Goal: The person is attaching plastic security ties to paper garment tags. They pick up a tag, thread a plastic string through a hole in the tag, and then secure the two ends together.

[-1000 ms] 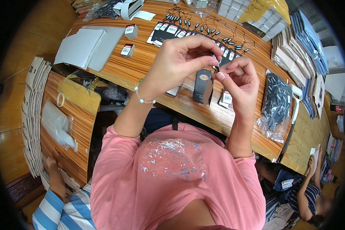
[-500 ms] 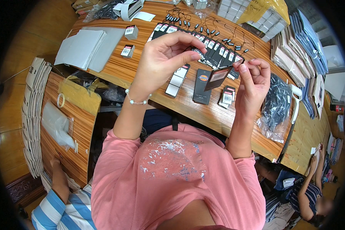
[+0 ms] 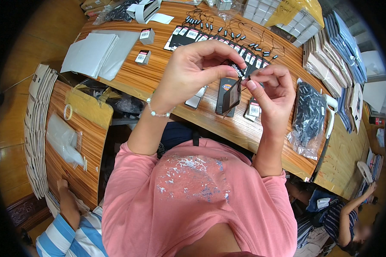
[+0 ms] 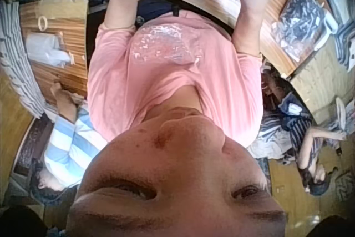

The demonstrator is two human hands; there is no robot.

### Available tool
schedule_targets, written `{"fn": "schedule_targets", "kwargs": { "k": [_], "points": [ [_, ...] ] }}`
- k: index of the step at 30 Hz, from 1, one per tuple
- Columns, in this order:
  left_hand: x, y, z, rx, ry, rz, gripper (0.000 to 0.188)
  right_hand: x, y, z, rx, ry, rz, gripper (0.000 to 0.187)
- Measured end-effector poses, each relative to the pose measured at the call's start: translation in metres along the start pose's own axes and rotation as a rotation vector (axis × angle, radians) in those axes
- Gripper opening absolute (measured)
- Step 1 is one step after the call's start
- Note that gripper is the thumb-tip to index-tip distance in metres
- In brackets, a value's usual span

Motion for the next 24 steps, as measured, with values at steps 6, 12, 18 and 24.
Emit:
{"fn": "schedule_targets", "kwargs": {
  "k": [6,12,18,24],
  "points": [
    [-0.0037,0.0011,0.0002,0.004,-0.024,0.026,0.019,-0.0044,-0.0018,-0.0012,-0.064,0.063,0.030,0.030],
    [-0.0036,0.0019,0.0035,0.030,-0.035,0.018,0.018,-0.0054,-0.0021,-0.0010,-0.068,0.069,0.037,0.029],
    [-0.0045,0.0032,0.0039,0.076,0.013,0.042,0.016,-0.0057,-0.0022,-0.0024,-0.064,0.088,0.074,0.028],
    [-0.0069,0.0039,0.0073,0.115,0.015,0.089,0.014,-0.0076,-0.0010,-0.0041,-0.066,0.166,0.093,0.028]
  ]
}}
Point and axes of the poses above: each hand's wrist, its own y-axis towards the middle knuckle, its own x-axis out of the back of the hand, z = x × y, the point moved 8 cm from there along y, towards the middle knuckle, and after that the axes turned 10 degrees about x, right-handed, at the moved point
